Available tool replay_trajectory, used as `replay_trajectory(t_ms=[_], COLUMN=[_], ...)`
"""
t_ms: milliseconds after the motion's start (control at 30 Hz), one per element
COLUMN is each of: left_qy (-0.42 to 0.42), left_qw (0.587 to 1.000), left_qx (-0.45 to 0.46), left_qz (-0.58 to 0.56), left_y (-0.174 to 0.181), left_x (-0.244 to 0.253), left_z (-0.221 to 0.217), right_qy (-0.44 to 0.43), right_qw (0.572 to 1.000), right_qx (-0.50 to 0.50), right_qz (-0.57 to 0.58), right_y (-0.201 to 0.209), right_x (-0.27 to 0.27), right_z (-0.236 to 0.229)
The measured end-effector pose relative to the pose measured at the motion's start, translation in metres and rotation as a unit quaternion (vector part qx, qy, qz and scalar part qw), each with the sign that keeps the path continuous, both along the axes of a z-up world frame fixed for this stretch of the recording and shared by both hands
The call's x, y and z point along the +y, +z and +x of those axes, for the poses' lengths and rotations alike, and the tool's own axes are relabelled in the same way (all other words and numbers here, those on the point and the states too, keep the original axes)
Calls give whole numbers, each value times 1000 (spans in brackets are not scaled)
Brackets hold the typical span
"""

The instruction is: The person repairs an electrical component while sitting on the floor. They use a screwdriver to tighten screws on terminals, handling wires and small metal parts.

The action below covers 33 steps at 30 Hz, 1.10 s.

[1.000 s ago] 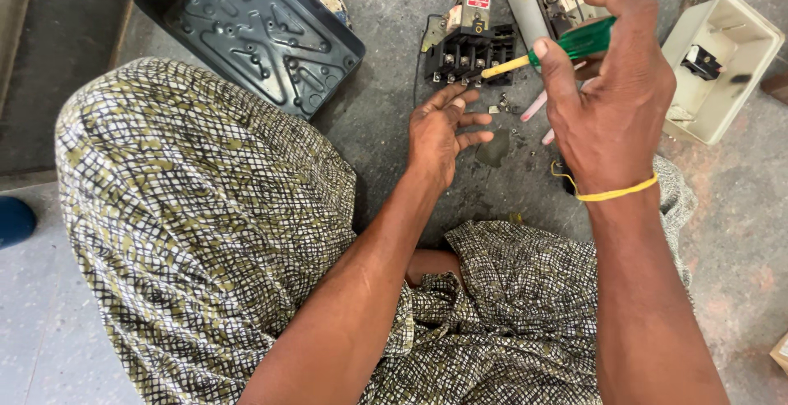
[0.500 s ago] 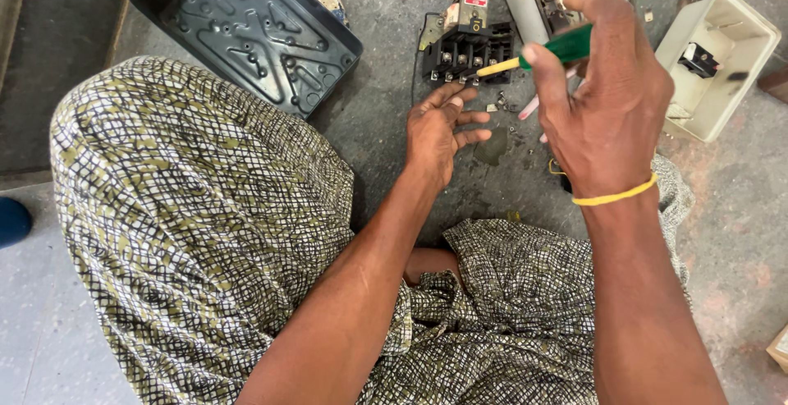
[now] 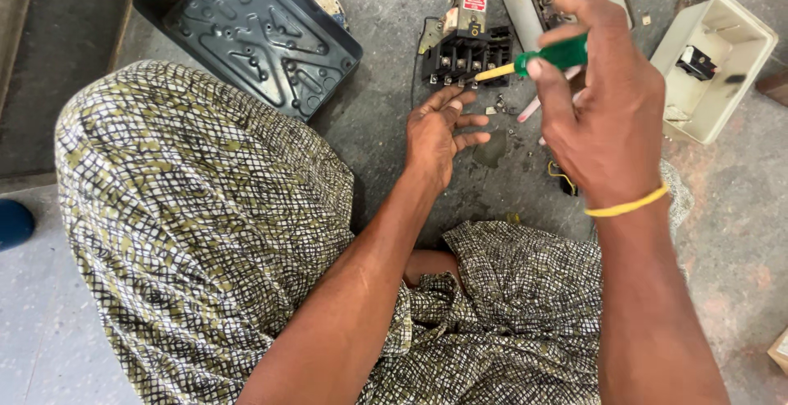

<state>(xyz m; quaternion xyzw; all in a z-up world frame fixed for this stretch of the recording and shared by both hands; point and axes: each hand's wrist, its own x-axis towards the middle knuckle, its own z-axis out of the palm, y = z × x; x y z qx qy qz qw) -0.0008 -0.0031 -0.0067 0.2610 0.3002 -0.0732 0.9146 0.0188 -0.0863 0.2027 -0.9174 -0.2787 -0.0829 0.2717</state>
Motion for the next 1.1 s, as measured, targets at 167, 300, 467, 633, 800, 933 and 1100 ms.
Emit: replay_trajectory(t_ms=[167,300,467,633,800,933,1100], left_qy=[-1,-15,-6,-5,-3,1,-1], left_qw=[1000,999,1000,1000,1000,1000,1000], left_qx=[6,25,-2,0,1,-8,-4], left_qz=[6,26,8,7,8,1,13], left_y=[4,6,4,1,1,1,-1], left_x=[0,2,2,-1,1,1,-1], left_z=[0,-1,-1,0,0,0,-1], right_qy=[-68,1,5,-40,15,-58,-39], right_qw=[992,999,998,990,998,994,999], right_qx=[-46,-24,-27,-94,-45,-52,7], right_qz=[-93,-48,-58,-96,-37,-81,-35], right_y=[0,3,-2,-2,-2,-5,0], right_x=[0,0,-1,4,4,2,2], right_z=[0,-2,0,-5,-5,-5,-9])
